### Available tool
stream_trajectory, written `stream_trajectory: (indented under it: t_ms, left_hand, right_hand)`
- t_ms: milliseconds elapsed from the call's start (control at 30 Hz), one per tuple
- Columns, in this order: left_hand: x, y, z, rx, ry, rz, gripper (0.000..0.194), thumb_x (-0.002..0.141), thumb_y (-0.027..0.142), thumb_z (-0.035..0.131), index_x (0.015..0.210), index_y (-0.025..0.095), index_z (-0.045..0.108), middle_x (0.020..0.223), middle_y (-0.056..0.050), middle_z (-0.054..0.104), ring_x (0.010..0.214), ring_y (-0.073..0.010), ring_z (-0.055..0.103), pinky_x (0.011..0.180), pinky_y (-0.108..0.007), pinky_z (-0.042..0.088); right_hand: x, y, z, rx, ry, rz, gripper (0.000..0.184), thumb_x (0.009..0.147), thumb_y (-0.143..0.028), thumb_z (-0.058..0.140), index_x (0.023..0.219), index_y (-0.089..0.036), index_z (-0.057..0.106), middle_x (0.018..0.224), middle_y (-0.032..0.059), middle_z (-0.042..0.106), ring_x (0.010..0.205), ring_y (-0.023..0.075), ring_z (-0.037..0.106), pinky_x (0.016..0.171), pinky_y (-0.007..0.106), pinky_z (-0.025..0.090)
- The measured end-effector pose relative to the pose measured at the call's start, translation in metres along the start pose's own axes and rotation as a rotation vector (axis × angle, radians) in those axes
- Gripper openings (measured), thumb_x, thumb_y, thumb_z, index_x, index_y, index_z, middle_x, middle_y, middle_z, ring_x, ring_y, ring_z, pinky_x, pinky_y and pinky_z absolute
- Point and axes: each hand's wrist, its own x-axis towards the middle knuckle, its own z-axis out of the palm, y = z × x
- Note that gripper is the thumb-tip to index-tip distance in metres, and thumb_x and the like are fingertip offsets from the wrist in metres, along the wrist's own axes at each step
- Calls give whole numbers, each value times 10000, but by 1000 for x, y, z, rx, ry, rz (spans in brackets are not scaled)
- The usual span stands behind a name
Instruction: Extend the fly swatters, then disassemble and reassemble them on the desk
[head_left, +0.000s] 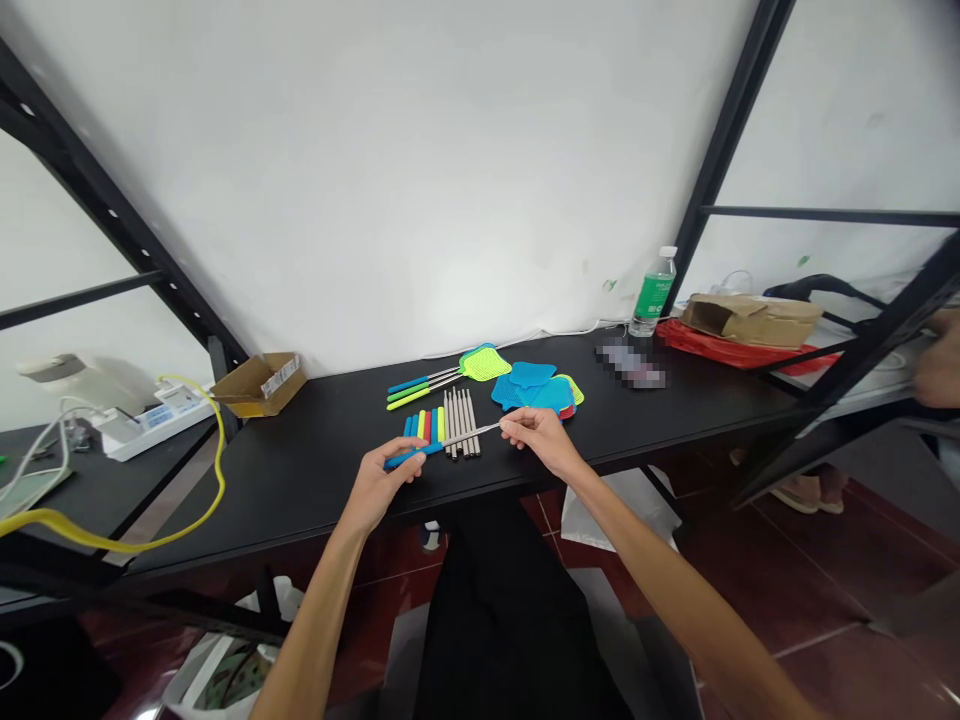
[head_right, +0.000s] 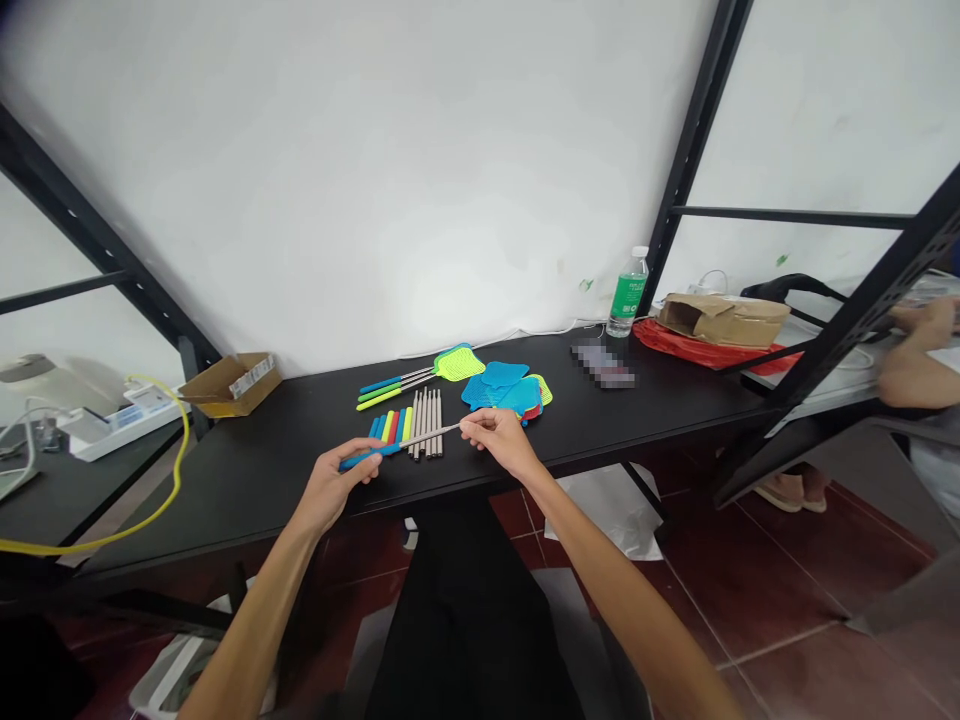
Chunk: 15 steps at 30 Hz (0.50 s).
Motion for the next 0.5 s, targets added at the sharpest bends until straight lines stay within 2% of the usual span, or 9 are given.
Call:
stream_trajectory:
  t_ms: [167,300,433,500]
  left_hand:
    - [1,1,1,-111,41,-24,327,790,387,749,996,134,732,671,-31,599,621,-129,494,583,-246,401]
    - [1,2,2,-184,60,-39,333,778,381,762,993,128,733,657,-26,592,599,-118,482,565,-241,385]
    - [2,2,1,-226,72,-49,327,762,381,775,970,131,740,644,-24,594,588,-116,480,563,-244,388]
    - [2,2,0,-233,72,-50,321,764,380,774,970,136,742,651,-26,601,591,-115,485,568,-244,395]
  right_hand:
    - [-2,-7,0,-17,-19,33,338,764,-460,734,932,-166,722,764,52,719,601,130,594,528,247,453]
    - [0,-26,-15,-217,-68,-22,350,808,-460,691,1016,-180,717,803,57,730,657,159,641,559,262,487]
    - [34,-39,-48,-481,23,-97,365,817,-482,662,995,-168,718,793,78,736,778,233,703,706,337,547]
    - [62,-40,-67,-733,109,-102,409,814,-497,659,1045,-165,720,937,113,750,919,271,704,848,385,531]
